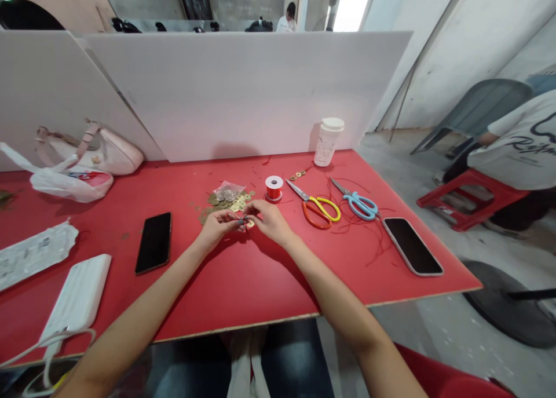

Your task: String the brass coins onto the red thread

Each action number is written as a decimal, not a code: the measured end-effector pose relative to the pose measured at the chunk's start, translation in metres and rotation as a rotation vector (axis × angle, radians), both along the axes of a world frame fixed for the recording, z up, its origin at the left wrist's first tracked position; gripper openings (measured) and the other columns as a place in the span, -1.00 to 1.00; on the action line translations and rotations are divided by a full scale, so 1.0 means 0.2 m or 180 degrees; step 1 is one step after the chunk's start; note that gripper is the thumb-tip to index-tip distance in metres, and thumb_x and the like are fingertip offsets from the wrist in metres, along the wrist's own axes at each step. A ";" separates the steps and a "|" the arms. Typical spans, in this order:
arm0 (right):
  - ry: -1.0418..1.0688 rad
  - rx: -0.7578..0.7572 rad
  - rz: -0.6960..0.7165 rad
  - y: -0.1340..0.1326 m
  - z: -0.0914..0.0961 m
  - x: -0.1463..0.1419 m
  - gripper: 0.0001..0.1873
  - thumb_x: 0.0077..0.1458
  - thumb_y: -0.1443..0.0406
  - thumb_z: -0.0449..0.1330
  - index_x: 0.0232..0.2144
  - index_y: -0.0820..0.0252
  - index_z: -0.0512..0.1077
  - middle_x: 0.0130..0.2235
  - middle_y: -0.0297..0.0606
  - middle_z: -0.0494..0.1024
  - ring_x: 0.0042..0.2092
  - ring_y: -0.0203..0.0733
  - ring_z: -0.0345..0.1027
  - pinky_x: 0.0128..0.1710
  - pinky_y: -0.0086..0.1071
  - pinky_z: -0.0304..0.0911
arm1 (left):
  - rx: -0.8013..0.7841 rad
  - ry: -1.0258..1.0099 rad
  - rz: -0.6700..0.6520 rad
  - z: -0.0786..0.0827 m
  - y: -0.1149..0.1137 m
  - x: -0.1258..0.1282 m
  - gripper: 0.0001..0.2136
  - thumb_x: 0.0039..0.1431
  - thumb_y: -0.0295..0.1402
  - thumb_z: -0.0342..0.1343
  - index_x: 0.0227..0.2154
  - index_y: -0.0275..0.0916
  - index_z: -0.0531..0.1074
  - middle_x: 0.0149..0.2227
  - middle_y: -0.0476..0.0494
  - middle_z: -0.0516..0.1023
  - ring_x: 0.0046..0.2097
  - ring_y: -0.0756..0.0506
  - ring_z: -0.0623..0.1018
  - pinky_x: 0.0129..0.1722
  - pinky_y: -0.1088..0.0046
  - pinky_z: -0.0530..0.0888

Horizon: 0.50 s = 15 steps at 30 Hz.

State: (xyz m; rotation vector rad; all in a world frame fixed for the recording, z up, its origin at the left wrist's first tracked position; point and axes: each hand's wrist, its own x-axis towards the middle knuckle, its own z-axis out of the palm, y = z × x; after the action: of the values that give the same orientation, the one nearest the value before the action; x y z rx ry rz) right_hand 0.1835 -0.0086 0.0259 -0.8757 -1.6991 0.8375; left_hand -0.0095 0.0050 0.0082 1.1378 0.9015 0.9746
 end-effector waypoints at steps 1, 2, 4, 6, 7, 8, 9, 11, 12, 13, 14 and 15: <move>-0.0075 0.0061 -0.0037 0.00 0.00 0.00 -0.93 0.10 0.36 0.18 -0.35 0.14 0.48 -0.34 -0.26 0.54 -0.29 -0.17 0.41 -0.20 -0.27 0.34 | 0.0003 0.0044 0.0034 0.00 0.00 0.00 -0.67 -0.21 -0.24 0.49 -0.49 -0.33 0.51 -0.48 -0.23 0.64 -0.44 -0.15 0.64 -0.40 0.38 0.58; -0.0153 0.0116 -0.0062 0.00 -0.01 0.00 -0.92 0.11 0.36 0.17 -0.35 0.15 0.48 -0.34 -0.25 0.53 -0.29 -0.17 0.40 -0.20 -0.27 0.34 | 0.0004 0.0071 0.0063 0.01 0.00 0.00 -0.66 -0.21 -0.23 0.49 -0.46 -0.33 0.52 -0.47 -0.24 0.64 -0.44 -0.16 0.64 -0.40 0.36 0.58; -0.0306 0.0217 -0.0087 0.01 -0.02 0.00 -0.92 0.13 0.36 0.15 -0.34 0.17 0.47 -0.33 -0.23 0.53 -0.30 -0.17 0.39 -0.21 -0.28 0.33 | 0.0009 0.0082 0.0124 0.01 0.00 0.00 -0.64 -0.22 -0.21 0.49 -0.45 -0.33 0.52 -0.47 -0.23 0.65 -0.43 -0.16 0.65 -0.38 0.34 0.59; -0.0446 0.0299 -0.0111 0.01 -0.04 0.00 -0.91 0.14 0.37 0.14 -0.32 0.19 0.46 -0.32 -0.22 0.54 -0.30 -0.17 0.38 -0.21 -0.28 0.33 | 0.0029 0.0067 0.0230 0.01 0.00 0.01 -0.62 -0.26 -0.19 0.50 -0.46 -0.33 0.52 -0.48 -0.20 0.64 -0.43 -0.15 0.65 -0.34 0.34 0.59; -0.0512 0.0330 -0.0133 0.02 -0.05 0.00 -0.90 0.14 0.38 0.13 -0.31 0.20 0.46 -0.32 -0.21 0.54 -0.29 -0.18 0.38 -0.21 -0.29 0.32 | 0.0034 0.0074 0.0284 0.01 0.00 0.01 -0.61 -0.28 -0.18 0.50 -0.46 -0.32 0.52 -0.48 -0.19 0.64 -0.43 -0.15 0.65 -0.33 0.34 0.59; -0.0578 0.0352 -0.0159 0.02 -0.06 0.00 -0.90 0.15 0.39 0.13 -0.31 0.20 0.45 -0.31 -0.21 0.54 -0.29 -0.18 0.38 -0.22 -0.29 0.32 | 0.0035 0.0085 0.0345 0.01 0.00 0.01 -0.60 -0.30 -0.17 0.50 -0.46 -0.32 0.51 -0.48 -0.18 0.64 -0.43 -0.15 0.65 -0.34 0.35 0.58; -0.0642 0.0371 -0.0188 0.02 -0.06 0.00 -0.90 0.15 0.40 0.13 -0.30 0.20 0.45 -0.31 -0.21 0.54 -0.29 -0.18 0.38 -0.22 -0.29 0.32 | 0.0037 0.0097 0.0398 0.00 0.00 0.02 -0.60 -0.30 -0.17 0.50 -0.46 -0.32 0.52 -0.48 -0.18 0.64 -0.43 -0.14 0.64 -0.34 0.35 0.58; -0.0757 0.0413 -0.0246 0.03 -0.08 -0.01 -0.89 0.16 0.42 0.12 -0.29 0.20 0.45 -0.30 -0.20 0.53 -0.29 -0.18 0.38 -0.22 -0.30 0.31 | 0.0058 0.0109 0.0484 -0.01 0.00 0.02 -0.60 -0.30 -0.16 0.50 -0.45 -0.31 0.52 -0.48 -0.17 0.64 -0.43 -0.14 0.64 -0.35 0.36 0.57; -0.0812 0.0445 -0.0275 0.03 -0.08 -0.01 -0.89 0.17 0.42 0.12 -0.29 0.20 0.45 -0.30 -0.20 0.53 -0.28 -0.18 0.38 -0.22 -0.31 0.31 | 0.0082 0.0112 0.0513 -0.01 0.00 0.02 -0.60 -0.30 -0.16 0.50 -0.45 -0.31 0.52 -0.48 -0.17 0.64 -0.43 -0.14 0.64 -0.34 0.36 0.57; -0.0873 0.0485 -0.0306 0.03 -0.08 -0.01 -0.89 0.18 0.42 0.12 -0.29 0.20 0.44 -0.29 -0.19 0.53 -0.28 -0.17 0.38 -0.22 -0.31 0.30 | 0.0115 0.0114 0.0528 -0.02 0.00 0.02 -0.61 -0.30 -0.16 0.49 -0.45 -0.30 0.52 -0.48 -0.16 0.63 -0.43 -0.13 0.63 -0.33 0.35 0.56; -0.0946 0.0533 -0.0331 0.03 -0.09 -0.01 -0.90 0.19 0.42 0.12 -0.29 0.20 0.44 -0.29 -0.18 0.53 -0.27 -0.16 0.38 -0.22 -0.30 0.30 | 0.0144 0.0115 0.0535 -0.02 0.00 0.02 -0.61 -0.29 -0.16 0.49 -0.45 -0.30 0.52 -0.48 -0.15 0.63 -0.42 -0.13 0.63 -0.32 0.35 0.56; -0.1030 0.0584 -0.0348 0.03 -0.09 -0.02 -0.90 0.20 0.42 0.13 -0.29 0.19 0.44 -0.29 -0.18 0.52 -0.26 -0.15 0.38 -0.21 -0.30 0.30 | 0.0160 0.0109 0.0533 -0.02 0.00 0.03 -0.62 -0.28 -0.17 0.49 -0.46 -0.29 0.51 -0.48 -0.13 0.62 -0.42 -0.12 0.62 -0.30 0.35 0.56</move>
State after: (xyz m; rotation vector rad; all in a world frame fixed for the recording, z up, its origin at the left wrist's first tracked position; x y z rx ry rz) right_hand 0.1800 -0.0031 0.0083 -1.0067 -1.9520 0.4749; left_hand -0.0042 0.0049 0.0039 1.1379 1.0171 1.1222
